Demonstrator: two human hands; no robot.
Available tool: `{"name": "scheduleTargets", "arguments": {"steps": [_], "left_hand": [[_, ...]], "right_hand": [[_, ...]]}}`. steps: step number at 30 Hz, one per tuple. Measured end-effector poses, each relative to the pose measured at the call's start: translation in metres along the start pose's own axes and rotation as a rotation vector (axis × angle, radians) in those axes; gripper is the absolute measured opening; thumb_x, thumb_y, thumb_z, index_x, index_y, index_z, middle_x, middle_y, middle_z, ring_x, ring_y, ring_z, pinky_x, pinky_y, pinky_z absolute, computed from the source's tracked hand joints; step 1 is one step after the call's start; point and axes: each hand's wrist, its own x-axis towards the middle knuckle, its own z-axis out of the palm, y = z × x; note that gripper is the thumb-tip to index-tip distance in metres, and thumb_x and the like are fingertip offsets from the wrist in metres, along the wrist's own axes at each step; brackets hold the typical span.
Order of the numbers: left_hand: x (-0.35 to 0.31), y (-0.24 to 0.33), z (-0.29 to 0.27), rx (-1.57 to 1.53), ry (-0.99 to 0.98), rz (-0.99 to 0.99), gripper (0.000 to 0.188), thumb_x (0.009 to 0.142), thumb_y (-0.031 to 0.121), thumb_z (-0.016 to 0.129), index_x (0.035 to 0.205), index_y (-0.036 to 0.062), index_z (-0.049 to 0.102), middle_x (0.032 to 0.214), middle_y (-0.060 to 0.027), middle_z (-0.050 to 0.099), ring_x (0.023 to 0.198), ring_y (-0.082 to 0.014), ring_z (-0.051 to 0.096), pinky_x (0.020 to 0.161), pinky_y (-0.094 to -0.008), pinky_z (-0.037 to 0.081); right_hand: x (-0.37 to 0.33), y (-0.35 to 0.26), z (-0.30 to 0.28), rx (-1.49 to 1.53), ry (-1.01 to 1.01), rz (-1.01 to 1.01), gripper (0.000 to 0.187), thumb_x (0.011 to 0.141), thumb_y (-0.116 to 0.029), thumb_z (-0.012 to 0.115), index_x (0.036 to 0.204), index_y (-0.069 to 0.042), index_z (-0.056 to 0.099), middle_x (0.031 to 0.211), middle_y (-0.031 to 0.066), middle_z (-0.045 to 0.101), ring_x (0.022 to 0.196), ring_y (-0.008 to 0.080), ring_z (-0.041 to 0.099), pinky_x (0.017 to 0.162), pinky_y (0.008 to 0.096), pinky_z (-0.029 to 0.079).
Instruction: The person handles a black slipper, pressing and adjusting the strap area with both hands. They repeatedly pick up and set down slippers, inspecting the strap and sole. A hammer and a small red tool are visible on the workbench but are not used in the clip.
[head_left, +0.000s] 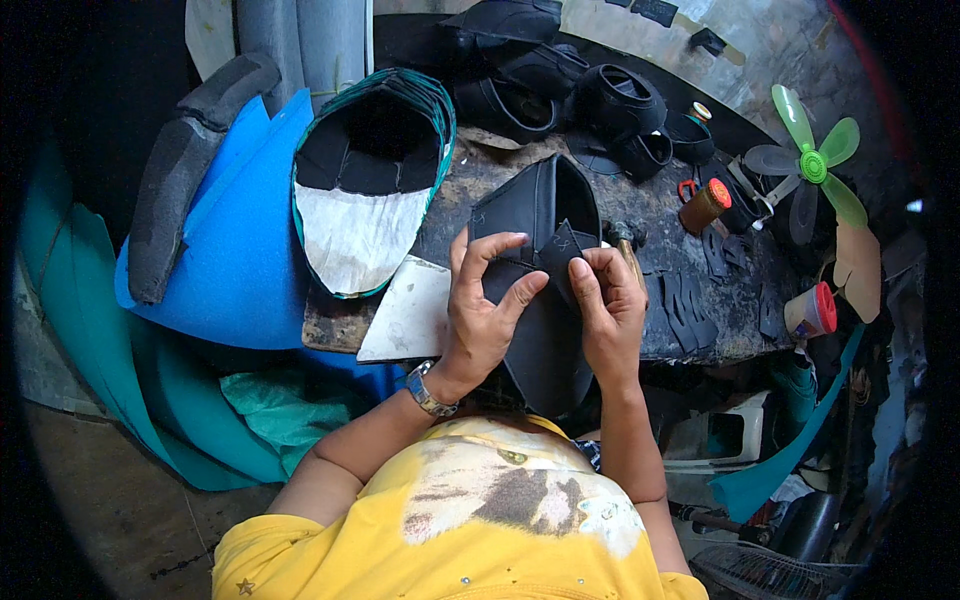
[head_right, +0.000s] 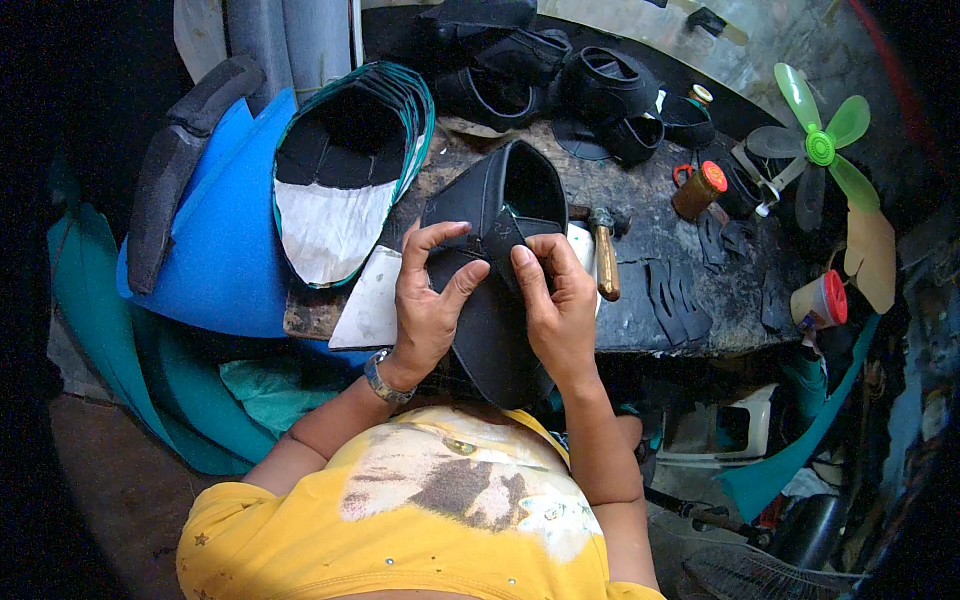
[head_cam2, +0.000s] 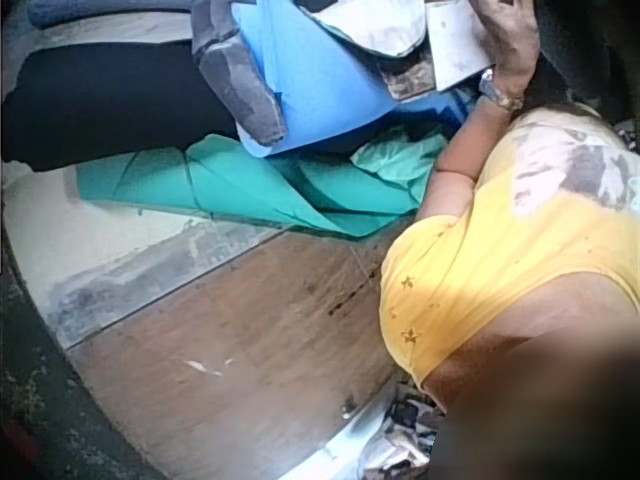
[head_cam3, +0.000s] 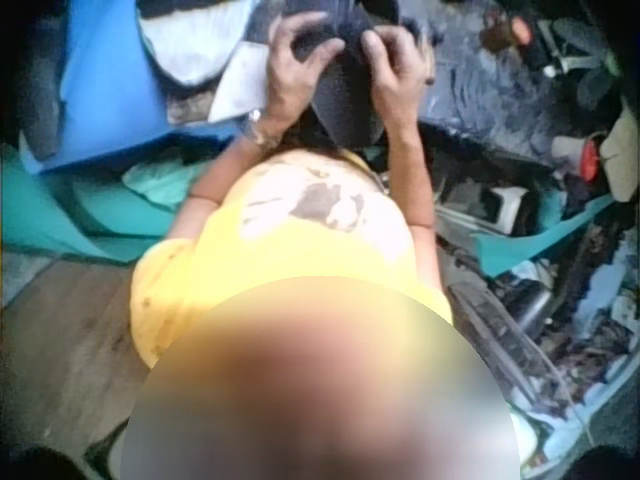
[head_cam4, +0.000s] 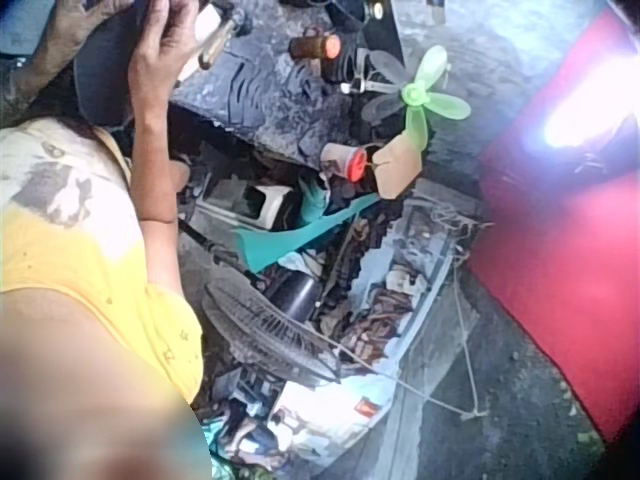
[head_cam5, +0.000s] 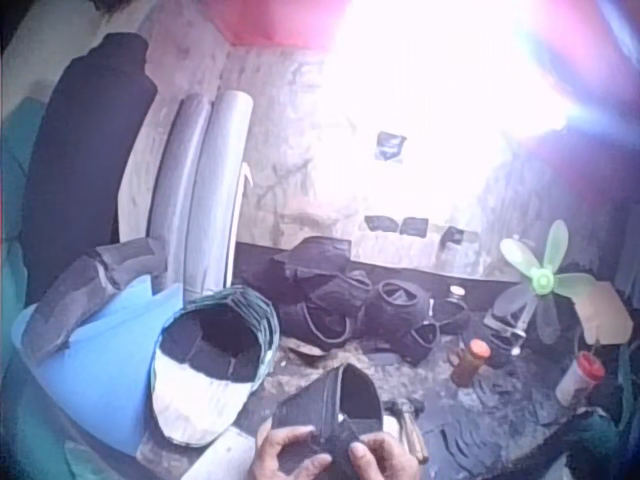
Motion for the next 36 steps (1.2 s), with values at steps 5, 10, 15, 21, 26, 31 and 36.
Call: {"name": "scheduleTargets", "arguments": {"steps": [5, 10, 15, 21, 26, 31, 36], "left_hand": [[0.0, 0.001, 0.002, -0.019, 0.01, 0.022, 0.027, 0.081, 0.02, 0.075, 0.103, 0.008, 0.065, 0.11, -0.0067, 0.062, 0.123, -0.0282, 0.042, 0.11, -0.0434, 0.026], [0.004, 0.003, 0.0, -0.058, -0.011, -0.042, 0.018, 0.081, 0.015, 0.074, 0.094, 0.0047, 0.066, 0.104, -0.006, 0.064, 0.108, -0.0224, 0.051, 0.106, -0.0402, 0.032], [0.007, 0.003, 0.002, -0.341, 0.018, -0.261, 0.016, 0.082, 0.016, 0.073, 0.089, 0.0041, 0.066, 0.094, -0.0059, 0.065, 0.096, -0.015, 0.054, 0.107, -0.0398, 0.03], [0.012, -0.003, -0.001, -0.426, -0.03, -0.302, 0.019, 0.091, 0.023, 0.062, 0.09, 0.0046, 0.067, 0.093, -0.006, 0.065, 0.087, -0.0118, 0.057, 0.099, -0.0329, 0.035], [0.01, -0.006, 0.002, -0.502, 0.001, -0.273, 0.018, 0.094, 0.015, 0.055, 0.102, 0.0016, 0.063, 0.101, -0.0057, 0.064, 0.092, -0.0105, 0.057, 0.093, -0.0275, 0.038], [0.011, -0.005, -0.006, -0.38, -0.113, -0.154, 0.024, 0.089, 0.008, 0.055, 0.11, 0.0006, 0.062, 0.108, -0.0065, 0.062, 0.093, -0.0098, 0.058, 0.085, -0.0213, 0.046], [0.01, 0.002, -0.009, -0.453, -0.154, -0.212, 0.024, 0.088, 0.008, 0.057, 0.11, 0.0015, 0.063, 0.106, -0.0067, 0.064, 0.091, -0.0092, 0.059, 0.083, -0.0209, 0.047]], "right_hand": [[-0.003, 0.005, 0.006, -0.056, 0.054, -0.068, 0.011, 0.094, -0.01, 0.058, 0.092, 0.0, 0.058, 0.076, 0.0013, 0.057, 0.069, 0.0058, 0.05, 0.06, 0.0216, 0.041], [-0.006, 0.012, 0.008, -0.089, 0.058, -0.134, 0.008, 0.093, -0.008, 0.058, 0.092, 0.0, 0.058, 0.074, 0.004, 0.058, 0.067, 0.0069, 0.051, 0.058, 0.0223, 0.041], [-0.006, 0.018, 0.011, -0.13, 0.084, -0.224, 0.005, 0.092, -0.005, 0.059, 0.092, 0.0, 0.058, 0.071, 0.0061, 0.056, 0.064, 0.0083, 0.051, 0.057, 0.0226, 0.04], [-0.007, 0.017, 0.009, -0.034, 0.038, -0.104, 0.008, 0.094, -0.01, 0.059, 0.093, -0.001, 0.058, 0.074, 0.0003, 0.055, 0.066, 0.0051, 0.048, 0.058, 0.0204, 0.038], [-0.005, 0.012, 0.006, 0.141, 0.029, -0.01, 0.013, 0.096, -0.015, 0.057, 0.093, -0.002, 0.058, 0.081, -0.0039, 0.055, 0.072, 0.0025, 0.047, 0.063, 0.017, 0.038], [-0.006, 0.008, 0.003, 0.121, -0.043, 0.008, 0.012, 0.095, -0.013, 0.058, 0.093, -0.001, 0.059, 0.08, -0.0028, 0.056, 0.073, 0.0029, 0.049, 0.065, 0.018, 0.04], [-0.006, 0.007, -0.001, 0.084, -0.089, 0.02, 0.011, 0.093, -0.011, 0.06, 0.092, 0.0, 0.06, 0.079, -0.0012, 0.057, 0.073, 0.0048, 0.05, 0.065, 0.0199, 0.041]]}}
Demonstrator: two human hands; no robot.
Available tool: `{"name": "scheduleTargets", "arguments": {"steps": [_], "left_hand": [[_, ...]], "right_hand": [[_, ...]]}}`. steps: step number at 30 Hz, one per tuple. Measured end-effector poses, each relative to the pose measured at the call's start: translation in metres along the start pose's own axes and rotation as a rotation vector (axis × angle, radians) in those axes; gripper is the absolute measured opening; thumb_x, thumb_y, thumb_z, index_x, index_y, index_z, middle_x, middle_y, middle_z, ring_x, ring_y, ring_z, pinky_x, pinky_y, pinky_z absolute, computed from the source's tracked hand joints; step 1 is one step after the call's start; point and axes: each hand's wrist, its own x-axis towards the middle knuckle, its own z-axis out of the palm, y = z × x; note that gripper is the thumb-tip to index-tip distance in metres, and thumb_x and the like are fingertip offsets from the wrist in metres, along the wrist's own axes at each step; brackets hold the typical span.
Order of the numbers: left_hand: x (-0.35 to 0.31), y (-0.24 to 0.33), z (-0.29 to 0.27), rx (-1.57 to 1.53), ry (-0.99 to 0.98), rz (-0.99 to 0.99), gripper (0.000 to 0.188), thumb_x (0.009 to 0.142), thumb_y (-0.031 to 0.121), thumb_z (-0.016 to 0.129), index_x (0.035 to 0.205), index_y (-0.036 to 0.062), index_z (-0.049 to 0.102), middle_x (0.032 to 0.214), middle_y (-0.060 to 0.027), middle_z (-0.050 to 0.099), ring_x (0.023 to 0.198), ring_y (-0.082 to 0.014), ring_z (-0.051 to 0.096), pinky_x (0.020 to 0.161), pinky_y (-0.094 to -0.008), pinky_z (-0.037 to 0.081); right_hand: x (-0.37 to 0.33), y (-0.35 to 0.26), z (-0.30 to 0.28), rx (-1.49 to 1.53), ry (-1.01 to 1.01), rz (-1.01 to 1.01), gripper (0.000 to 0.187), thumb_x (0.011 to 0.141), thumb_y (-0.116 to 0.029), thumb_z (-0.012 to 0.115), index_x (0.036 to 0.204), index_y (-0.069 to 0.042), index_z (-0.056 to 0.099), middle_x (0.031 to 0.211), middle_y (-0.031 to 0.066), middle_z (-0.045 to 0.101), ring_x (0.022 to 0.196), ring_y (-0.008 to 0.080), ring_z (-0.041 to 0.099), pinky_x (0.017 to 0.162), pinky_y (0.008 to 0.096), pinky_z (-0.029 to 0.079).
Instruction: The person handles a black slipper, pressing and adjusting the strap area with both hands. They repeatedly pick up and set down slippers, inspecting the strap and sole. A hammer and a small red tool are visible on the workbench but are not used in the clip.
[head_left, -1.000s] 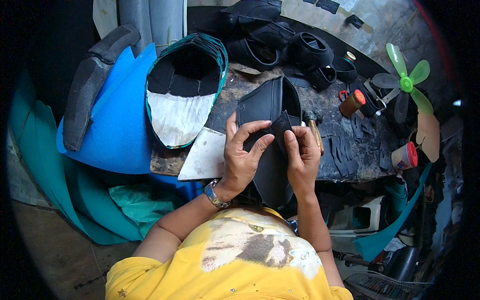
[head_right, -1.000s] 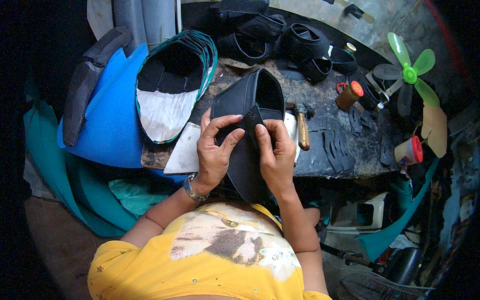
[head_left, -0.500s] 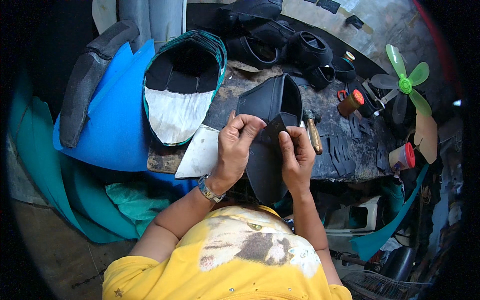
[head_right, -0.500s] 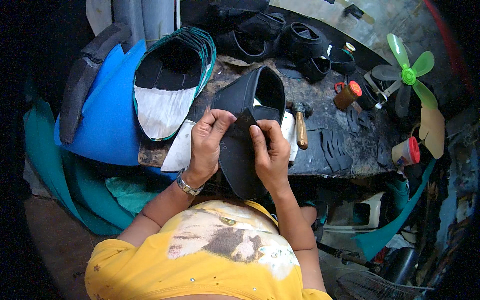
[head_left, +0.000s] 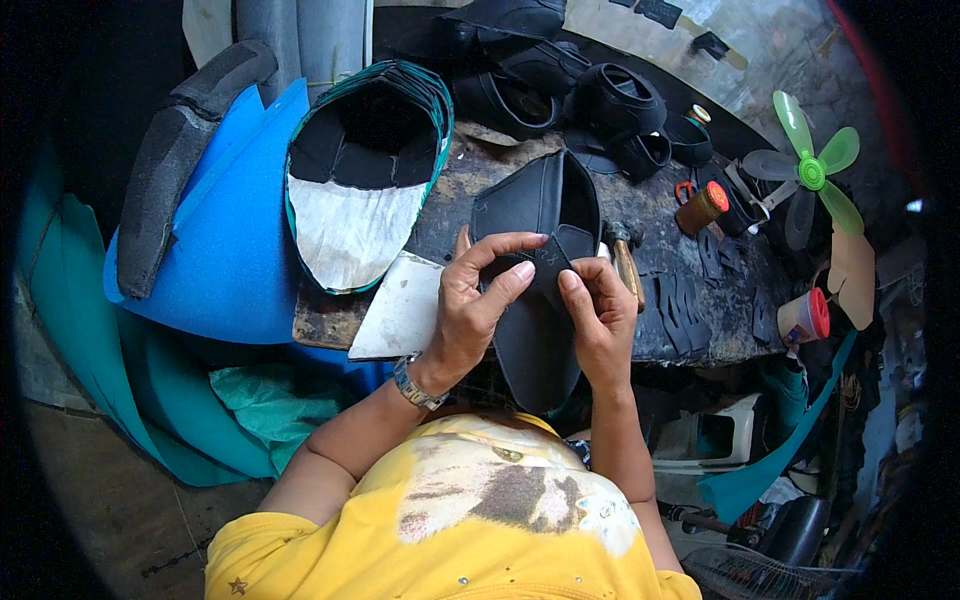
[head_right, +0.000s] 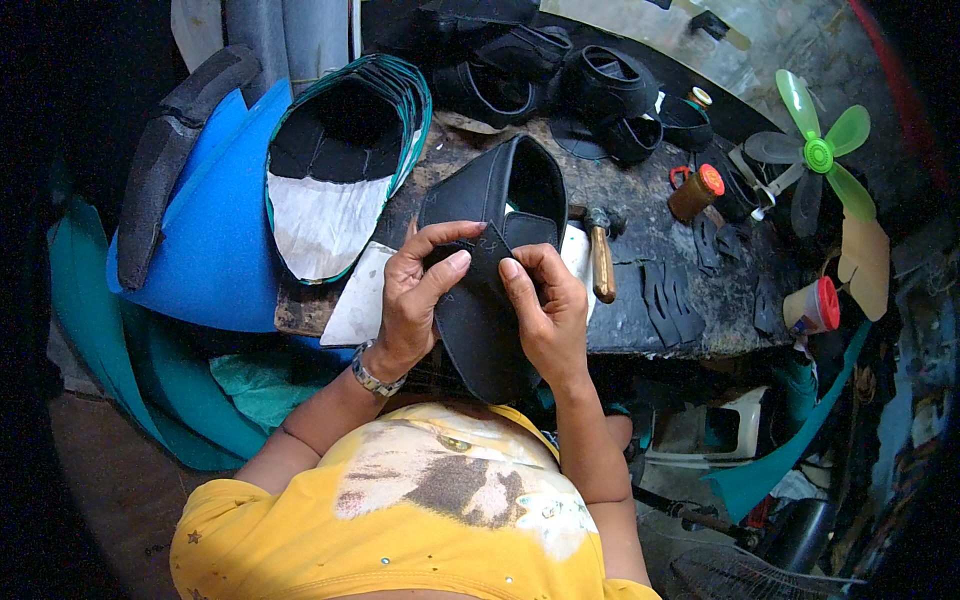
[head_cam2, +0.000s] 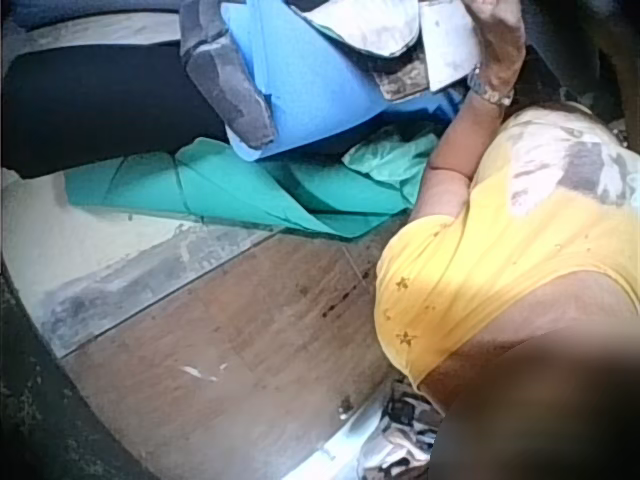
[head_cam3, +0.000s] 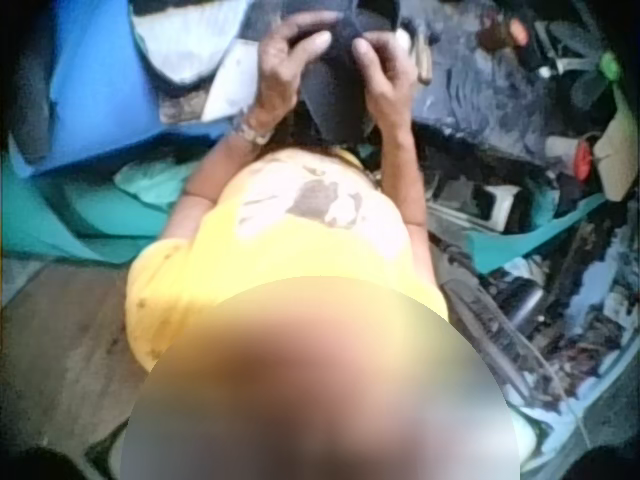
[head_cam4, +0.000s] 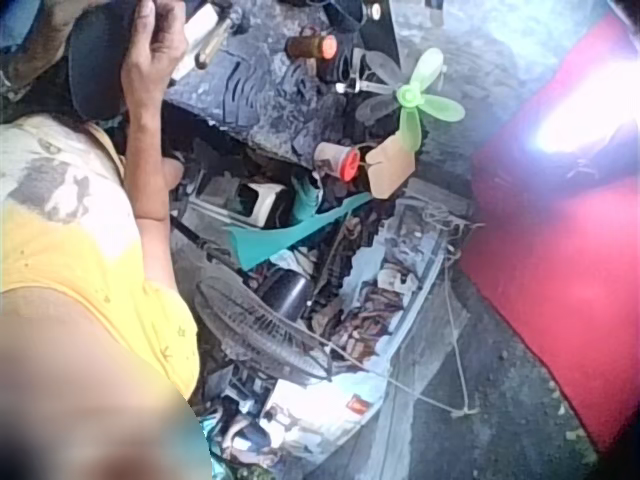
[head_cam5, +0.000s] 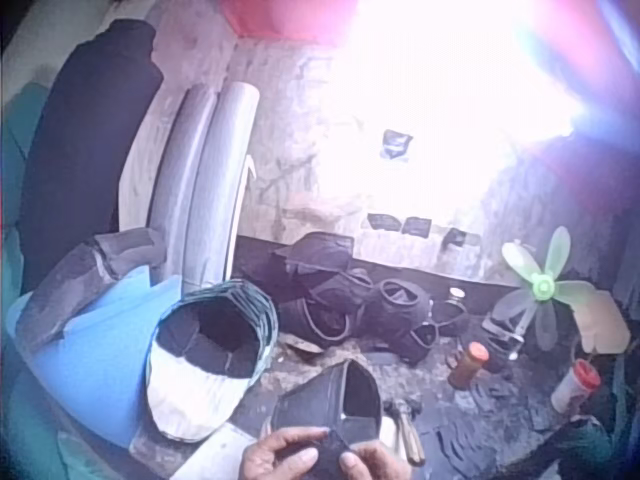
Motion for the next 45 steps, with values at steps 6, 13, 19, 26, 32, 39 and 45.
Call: {"name": "scheduleTargets", "arguments": {"steps": [6, 13, 19, 26, 32, 39, 45], "left_hand": [[0.001, -0.001, 0.003, 0.033, 0.048, -0.038, 0.02, 0.087, 0.016, 0.062, 0.104, 0.0049, 0.066, 0.1, -0.0046, 0.067, 0.095, -0.0118, 0.06, 0.105, -0.0381, 0.025], [0.001, 0.004, 0.004, -0.617, -0.054, -0.121, 0.052, 0.089, 0.0, 0.05, 0.138, 0.006, 0.033, 0.127, -0.0152, 0.05, 0.11, -0.0193, 0.055, 0.098, -0.0315, 0.044], [0.005, 0.003, 0.006, -0.482, -0.06, 0.019, 0.069, 0.089, -0.003, 0.047, 0.148, 0.0109, 0.014, 0.141, -0.0194, 0.036, 0.128, -0.0233, 0.041, 0.108, -0.036, 0.035], [0.006, 0.001, 0.004, -0.44, -0.097, 0.041, 0.072, 0.091, -0.002, 0.048, 0.149, 0.0121, 0.01, 0.143, -0.0201, 0.034, 0.13, -0.0233, 0.04, 0.109, -0.036, 0.033], [0.008, 0.0, 0.004, -0.41, -0.093, 0.051, 0.071, 0.092, -0.001, 0.048, 0.15, 0.0122, 0.009, 0.142, -0.0208, 0.035, 0.129, -0.0227, 0.04, 0.108, -0.0342, 0.034], [0.007, 0.001, 0.003, -0.429, -0.12, 0.033, 0.075, 0.091, -0.003, 0.05, 0.15, 0.0133, 0.006, 0.144, -0.0201, 0.034, 0.13, -0.0244, 0.039, 0.11, -0.0373, 0.032], [0.008, 0.002, 0.002, -0.418, -0.118, 0.025, 0.078, 0.091, -0.002, 0.051, 0.151, 0.0136, 0.004, 0.143, -0.0205, 0.036, 0.129, -0.0243, 0.04, 0.109, -0.0371, 0.033]], "right_hand": [[0.002, -0.001, -0.001, -0.196, -0.04, -0.069, 0.009, 0.092, -0.009, 0.06, 0.09, 0.0, 0.06, 0.077, 0.0002, 0.058, 0.071, 0.0061, 0.05, 0.064, 0.0209, 0.041], [0.005, -0.011, -0.018, 0.011, 0.039, 0.052, 0.01, 0.091, -0.01, 0.061, 0.088, -0.001, 0.06, 0.076, -0.0042, 0.054, 0.068, 0.002, 0.047, 0.059, 0.0175, 0.036], [0.011, -0.019, -0.033, -0.058, -0.032, 0.084, 0.011, 0.088, -0.009, 0.064, 0.082, -0.001, 0.059, 0.067, -0.0064, 0.049, 0.059, 0.0017, 0.041, 0.051, 0.019, 0.031], [0.01, -0.021, -0.026, -0.155, -0.061, 0.064, 0.013, 0.089, -0.009, 0.063, 0.081, 0.0, 0.06, 0.065, -0.0044, 0.05, 0.059, 0.0022, 0.043, 0.052, 0.0196, 0.033], [0.01, -0.02, -0.023, -0.164, -0.061, 0.059, 0.013, 0.089, -0.01, 0.064, 0.082, 0.0, 0.06, 0.065, -0.0027, 0.051, 0.059, 0.0033, 0.045, 0.052, 0.0204, 0.034], [0.012, -0.021, -0.025, -0.176, -0.09, 0.083, 0.014, 0.089, -0.011, 0.064, 0.082, 0.001, 0.06, 0.065, -0.0029, 0.051, 0.06, 0.0034, 0.044, 0.053, 0.0205, 0.034], [0.014, -0.022, -0.025, -0.207, -0.129, 0.079, 0.015, 0.089, -0.011, 0.064, 0.081, 0.0, 0.059, 0.065, -0.0036, 0.049, 0.06, 0.0031, 0.043, 0.053, 0.0203, 0.034]]}}
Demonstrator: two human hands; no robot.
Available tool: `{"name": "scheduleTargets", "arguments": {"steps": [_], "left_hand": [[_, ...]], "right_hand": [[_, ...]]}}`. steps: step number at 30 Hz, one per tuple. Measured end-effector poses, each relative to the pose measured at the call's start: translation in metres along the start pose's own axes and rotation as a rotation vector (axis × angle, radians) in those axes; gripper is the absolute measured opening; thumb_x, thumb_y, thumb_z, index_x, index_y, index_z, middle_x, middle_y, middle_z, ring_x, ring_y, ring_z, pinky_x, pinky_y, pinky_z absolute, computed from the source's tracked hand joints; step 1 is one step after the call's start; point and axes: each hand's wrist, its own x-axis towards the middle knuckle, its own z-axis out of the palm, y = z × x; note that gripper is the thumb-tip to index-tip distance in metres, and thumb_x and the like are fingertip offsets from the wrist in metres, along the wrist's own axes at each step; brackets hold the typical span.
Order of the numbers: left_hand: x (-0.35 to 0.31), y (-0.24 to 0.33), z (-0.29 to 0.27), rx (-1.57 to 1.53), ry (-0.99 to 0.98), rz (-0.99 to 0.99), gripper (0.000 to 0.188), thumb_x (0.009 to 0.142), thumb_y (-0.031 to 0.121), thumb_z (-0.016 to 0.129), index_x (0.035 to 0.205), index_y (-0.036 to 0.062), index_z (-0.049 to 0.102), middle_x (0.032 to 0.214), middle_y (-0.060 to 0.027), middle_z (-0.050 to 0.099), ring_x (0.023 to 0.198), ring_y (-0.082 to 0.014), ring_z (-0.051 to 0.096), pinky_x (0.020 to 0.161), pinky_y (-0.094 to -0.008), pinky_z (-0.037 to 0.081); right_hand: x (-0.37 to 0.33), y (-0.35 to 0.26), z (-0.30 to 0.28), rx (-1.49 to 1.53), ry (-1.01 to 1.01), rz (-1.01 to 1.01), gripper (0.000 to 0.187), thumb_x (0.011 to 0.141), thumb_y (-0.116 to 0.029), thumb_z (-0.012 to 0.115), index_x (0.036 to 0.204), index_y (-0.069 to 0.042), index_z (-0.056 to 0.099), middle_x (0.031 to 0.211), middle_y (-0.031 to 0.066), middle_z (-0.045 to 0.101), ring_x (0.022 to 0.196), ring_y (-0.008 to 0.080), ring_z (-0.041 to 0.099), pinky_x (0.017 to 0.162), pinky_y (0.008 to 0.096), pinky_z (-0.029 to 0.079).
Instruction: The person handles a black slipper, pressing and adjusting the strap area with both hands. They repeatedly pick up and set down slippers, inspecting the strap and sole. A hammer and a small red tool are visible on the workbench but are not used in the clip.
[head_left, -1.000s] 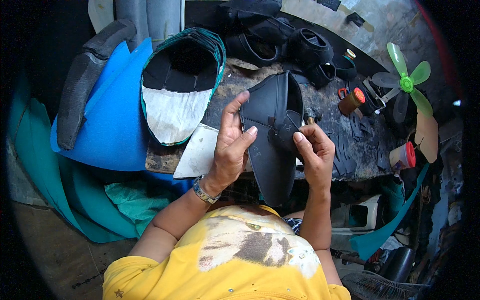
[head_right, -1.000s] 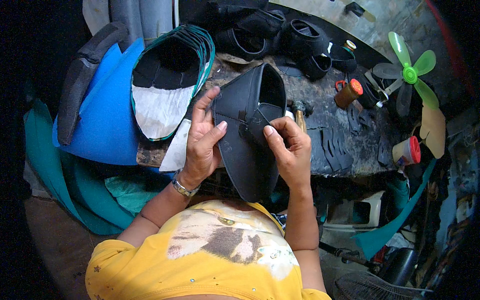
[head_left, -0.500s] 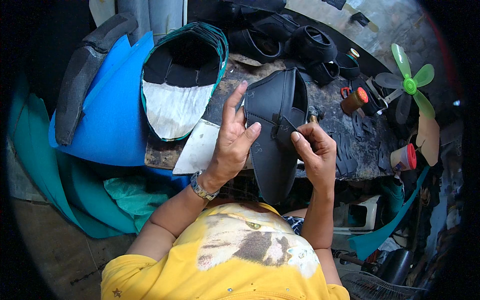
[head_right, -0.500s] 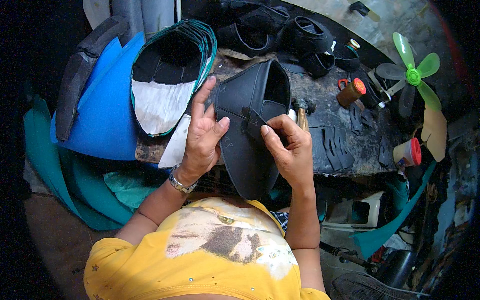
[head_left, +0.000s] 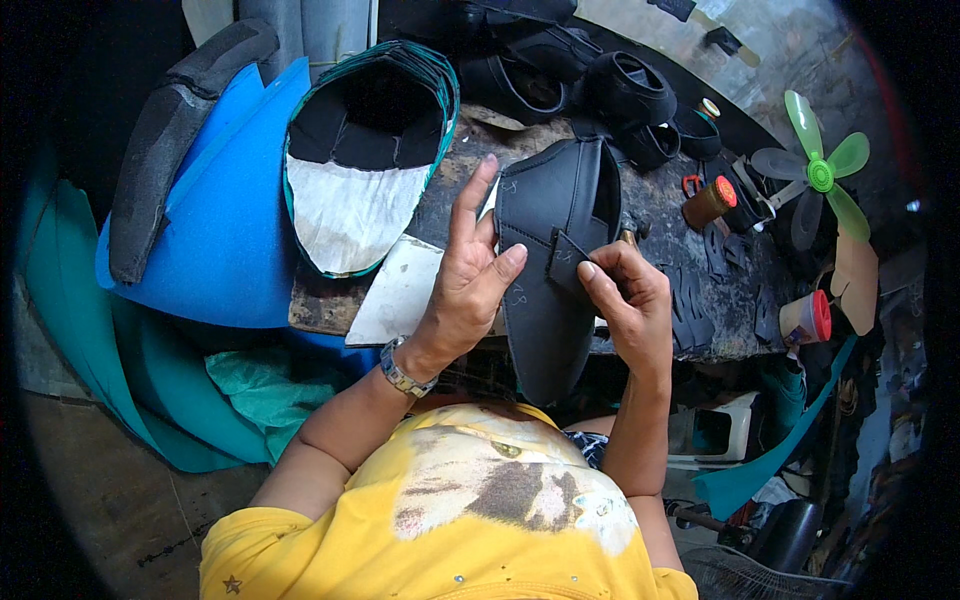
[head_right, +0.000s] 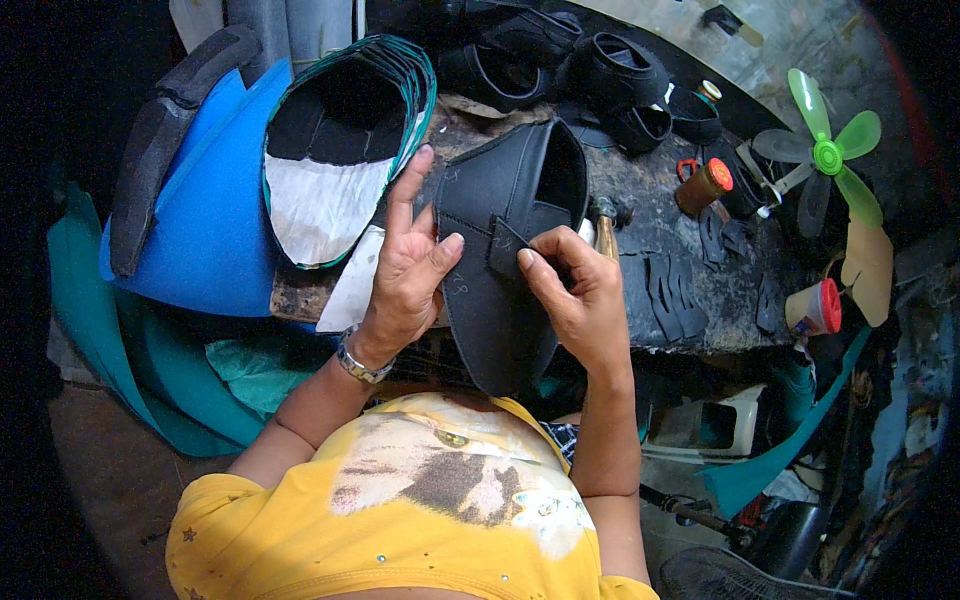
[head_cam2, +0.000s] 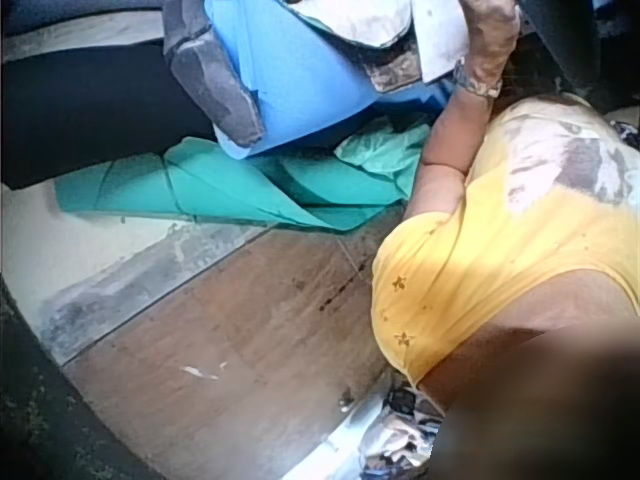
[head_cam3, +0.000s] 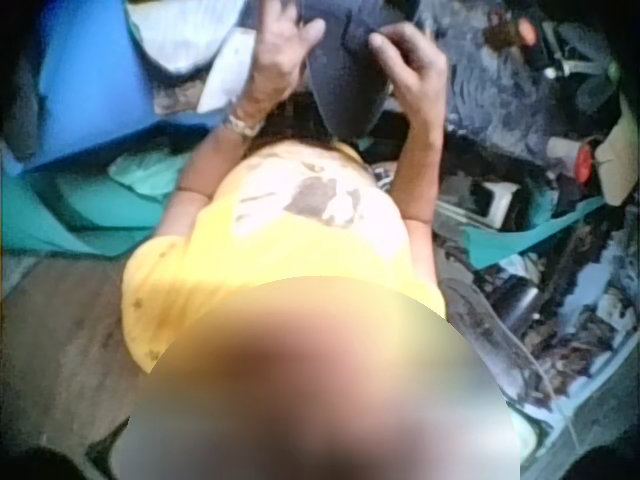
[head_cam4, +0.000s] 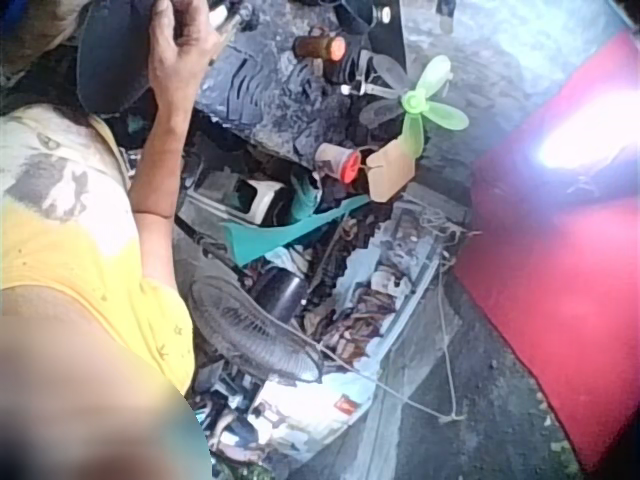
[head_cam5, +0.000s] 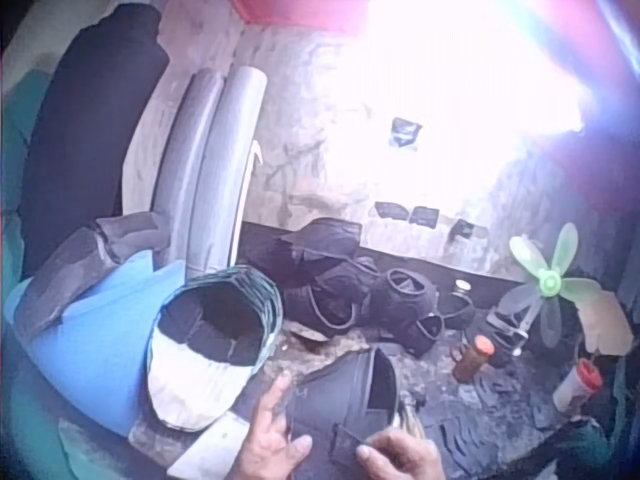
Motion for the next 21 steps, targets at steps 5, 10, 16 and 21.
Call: {"name": "scheduleTargets", "arguments": {"steps": [5, 10, 16, 21], "left_hand": [[-0.0004, 0.0005, -0.0003, 0.022, -0.012, 0.011, 0.076, 0.091, -0.002, 0.048, 0.151, 0.0146, 0.003, 0.142, -0.0204, 0.035, 0.129, -0.0222, 0.04, 0.106, -0.0332, 0.036], [-0.0001, -0.0012, -0.0005, 0.027, 0.009, 0.022, 0.076, 0.091, -0.001, 0.048, 0.151, 0.0149, 0.003, 0.143, -0.0206, 0.034, 0.13, -0.0229, 0.039, 0.107, -0.0335, 0.035], [-0.0013, -0.0031, -0.0014, 0.007, 0.007, 0.017, 0.078, 0.091, -0.002, 0.051, 0.151, 0.016, 0.004, 0.144, -0.0204, 0.032, 0.13, -0.0252, 0.039, 0.109, -0.0379, 0.034], [-0.0018, -0.0036, -0.0018, 0.018, 0.001, 0.018, 0.077, 0.091, -0.002, 0.05, 0.151, 0.0168, 0.004, 0.143, -0.0205, 0.033, 0.13, -0.0249, 0.039, 0.109, -0.0383, 0.034]], "right_hand": [[0.0008, 0.0005, -0.0004, 0.018, 0.019, -0.004, 0.014, 0.089, -0.011, 0.063, 0.081, 0.0, 0.059, 0.065, -0.0044, 0.049, 0.059, 0.0028, 0.042, 0.052, 0.0201, 0.033], [0.0007, 0.0013, -0.0045, 0.058, 0.049, -0.005, 0.014, 0.088, -0.01, 0.063, 0.079, -0.001, 0.058, 0.065, -0.005, 0.048, 0.058, 0.0023, 0.041, 0.051, 0.0201, 0.032], [0.0015, 0.0007, -0.0053, 0.03, 0.049, -0.019, 0.013, 0.087, -0.009, 0.063, 0.078, -0.001, 0.057, 0.064, -0.0053, 0.048, 0.058, 0.0023, 0.04, 0.051, 0.02, 0.031], [-0.0009, -0.0024, -0.0036, 0.041, 0.077, -0.005, 0.013, 0.087, -0.008, 0.063, 0.077, -0.001, 0.058, 0.063, -0.0053, 0.048, 0.057, 0.0022, 0.04, 0.051, 0.0198, 0.031]]}}
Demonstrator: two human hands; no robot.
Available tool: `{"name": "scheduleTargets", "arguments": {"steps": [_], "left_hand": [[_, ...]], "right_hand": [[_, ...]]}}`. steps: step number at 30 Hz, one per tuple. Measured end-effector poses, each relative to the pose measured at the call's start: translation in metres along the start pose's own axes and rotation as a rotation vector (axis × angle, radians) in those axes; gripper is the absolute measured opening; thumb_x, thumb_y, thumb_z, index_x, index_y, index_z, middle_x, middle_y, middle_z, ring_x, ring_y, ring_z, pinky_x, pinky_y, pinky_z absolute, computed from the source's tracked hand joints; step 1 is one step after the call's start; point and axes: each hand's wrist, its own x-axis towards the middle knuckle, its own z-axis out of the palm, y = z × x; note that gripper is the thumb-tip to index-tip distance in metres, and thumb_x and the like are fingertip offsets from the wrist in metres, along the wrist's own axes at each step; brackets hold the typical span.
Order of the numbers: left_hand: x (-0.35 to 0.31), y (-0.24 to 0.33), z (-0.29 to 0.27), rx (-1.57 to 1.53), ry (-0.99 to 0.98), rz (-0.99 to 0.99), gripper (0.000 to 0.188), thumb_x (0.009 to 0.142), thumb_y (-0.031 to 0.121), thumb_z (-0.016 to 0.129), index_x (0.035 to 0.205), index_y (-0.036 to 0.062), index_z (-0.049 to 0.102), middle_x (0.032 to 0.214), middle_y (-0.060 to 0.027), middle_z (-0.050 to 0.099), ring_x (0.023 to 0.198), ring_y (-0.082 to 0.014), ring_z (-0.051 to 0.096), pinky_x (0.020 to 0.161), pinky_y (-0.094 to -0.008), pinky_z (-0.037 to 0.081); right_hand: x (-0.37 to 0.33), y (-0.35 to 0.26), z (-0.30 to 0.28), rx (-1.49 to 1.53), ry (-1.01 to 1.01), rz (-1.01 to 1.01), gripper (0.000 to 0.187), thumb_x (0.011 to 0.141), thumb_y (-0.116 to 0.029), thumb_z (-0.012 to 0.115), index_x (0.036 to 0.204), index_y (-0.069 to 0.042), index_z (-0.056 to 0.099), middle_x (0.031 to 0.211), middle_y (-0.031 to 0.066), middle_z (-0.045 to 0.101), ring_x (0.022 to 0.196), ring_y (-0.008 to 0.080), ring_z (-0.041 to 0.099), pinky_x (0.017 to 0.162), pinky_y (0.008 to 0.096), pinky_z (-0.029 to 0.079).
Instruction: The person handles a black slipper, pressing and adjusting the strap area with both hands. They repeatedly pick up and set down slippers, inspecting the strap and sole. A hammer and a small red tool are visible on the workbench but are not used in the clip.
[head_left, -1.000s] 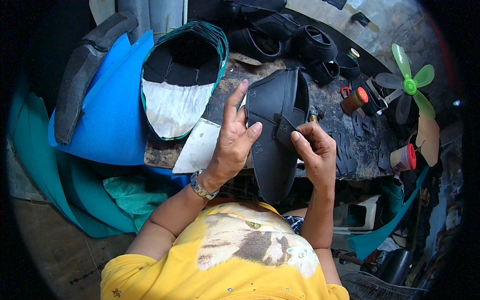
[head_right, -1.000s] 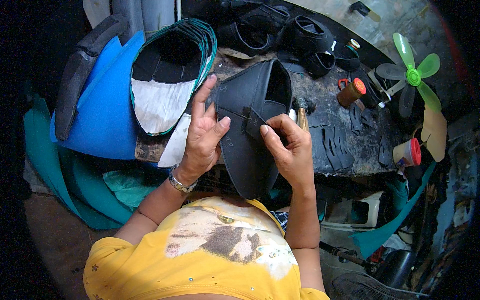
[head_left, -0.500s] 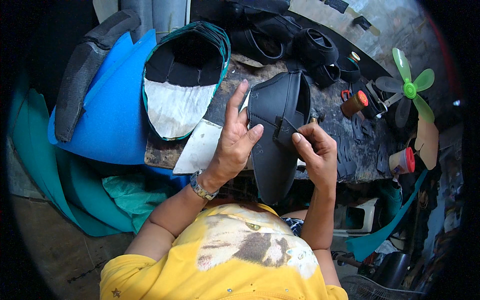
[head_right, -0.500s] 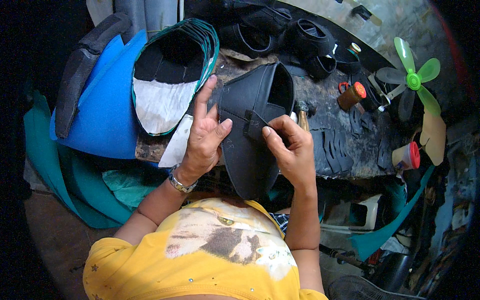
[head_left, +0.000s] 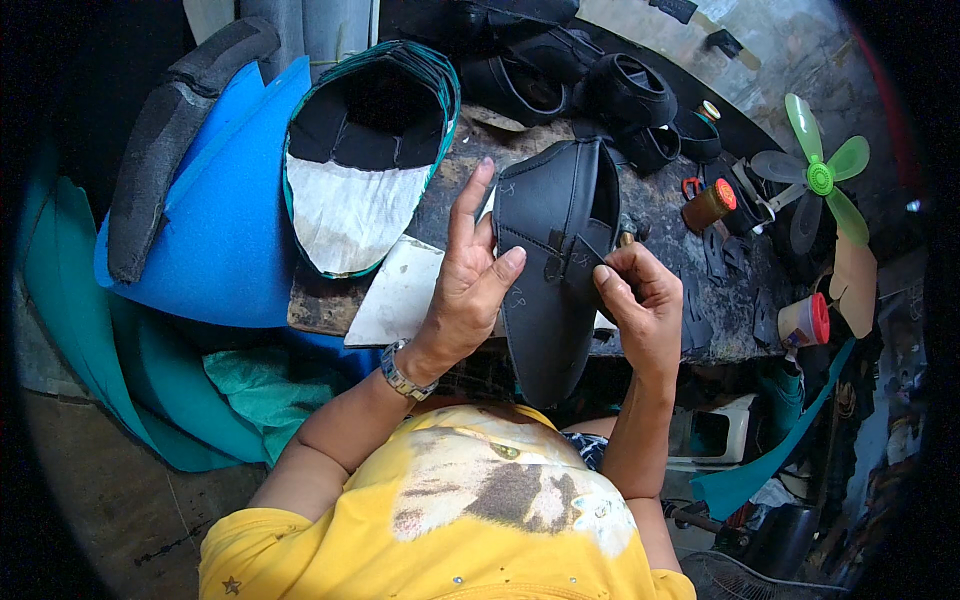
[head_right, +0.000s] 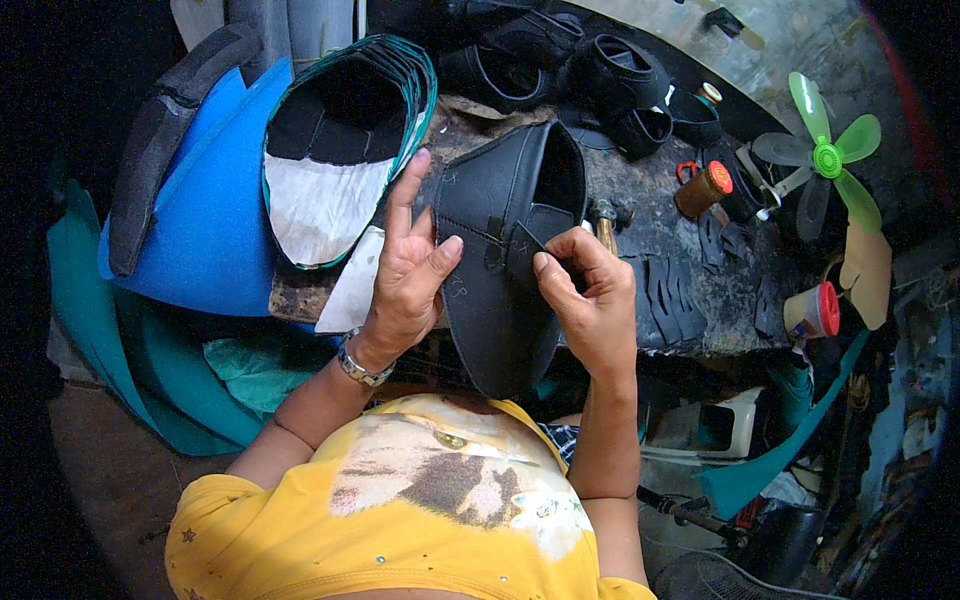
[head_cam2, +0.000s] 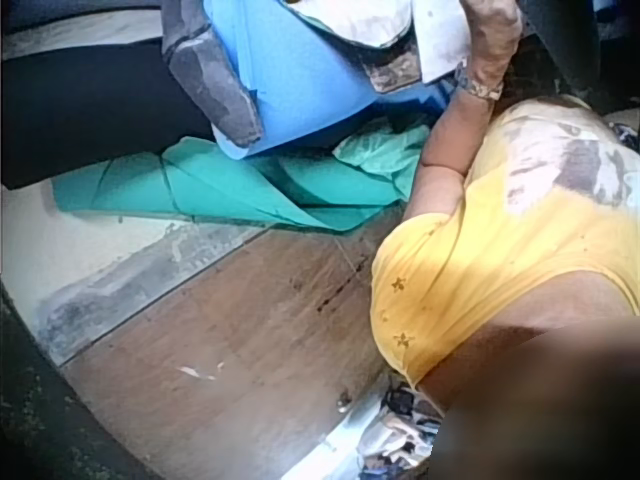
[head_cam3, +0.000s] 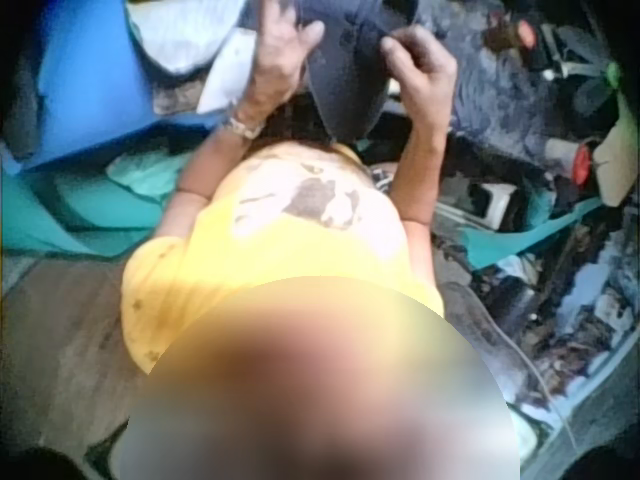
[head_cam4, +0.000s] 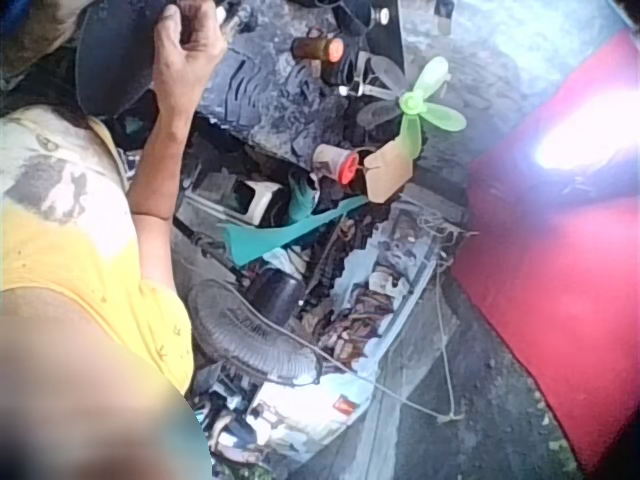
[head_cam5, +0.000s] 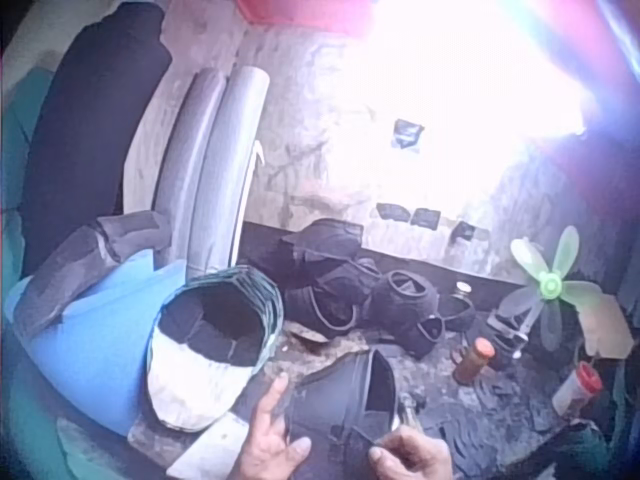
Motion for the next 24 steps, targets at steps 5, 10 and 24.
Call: {"name": "scheduleTargets", "arguments": {"steps": [5, 10, 24], "left_hand": [[0.0, -0.001, 0.002, 0.032, 0.005, 0.013, 0.076, 0.092, -0.002, 0.049, 0.15, 0.0154, 0.005, 0.143, -0.0201, 0.034, 0.129, -0.0242, 0.04, 0.108, -0.0372, 0.035], [-0.002, -0.003, 0.002, 0.119, 0.041, 0.037, 0.046, 0.092, -0.001, 0.048, 0.136, 0.0048, 0.037, 0.126, -0.0131, 0.051, 0.114, -0.015, 0.049, 0.099, -0.028, 0.038], [-0.01, 0.003, 0.009, 0.423, 0.108, -0.04, 0.013, 0.086, 0.007, 0.068, 0.098, 0.0014, 0.067, 0.095, -0.0014, 0.056, 0.077, -0.0036, 0.055, 0.065, -0.0159, 0.044]], "right_hand": [[-0.002, -0.001, 0.002, -0.013, -0.006, 0.021, 0.013, 0.086, -0.008, 0.063, 0.077, -0.001, 0.058, 0.064, -0.0053, 0.049, 0.057, 0.0019, 0.041, 0.05, 0.0197, 0.032], [-0.003, -0.002, 0.003, 0.011, 0.009, 0.012, 0.012, 0.088, -0.008, 0.063, 0.08, -0.001, 0.058, 0.066, -0.0061, 0.049, 0.057, 0.0022, 0.042, 0.051, 0.0195, 0.032], [-0.009, 0.002, 0.017, 0.096, 0.089, -0.05, 0.008, 0.091, -0.007, 0.061, 0.087, 0.0, 0.059, 0.075, -0.0023, 0.055, 0.069, 0.0034, 0.047, 0.061, 0.0184, 0.037]]}}
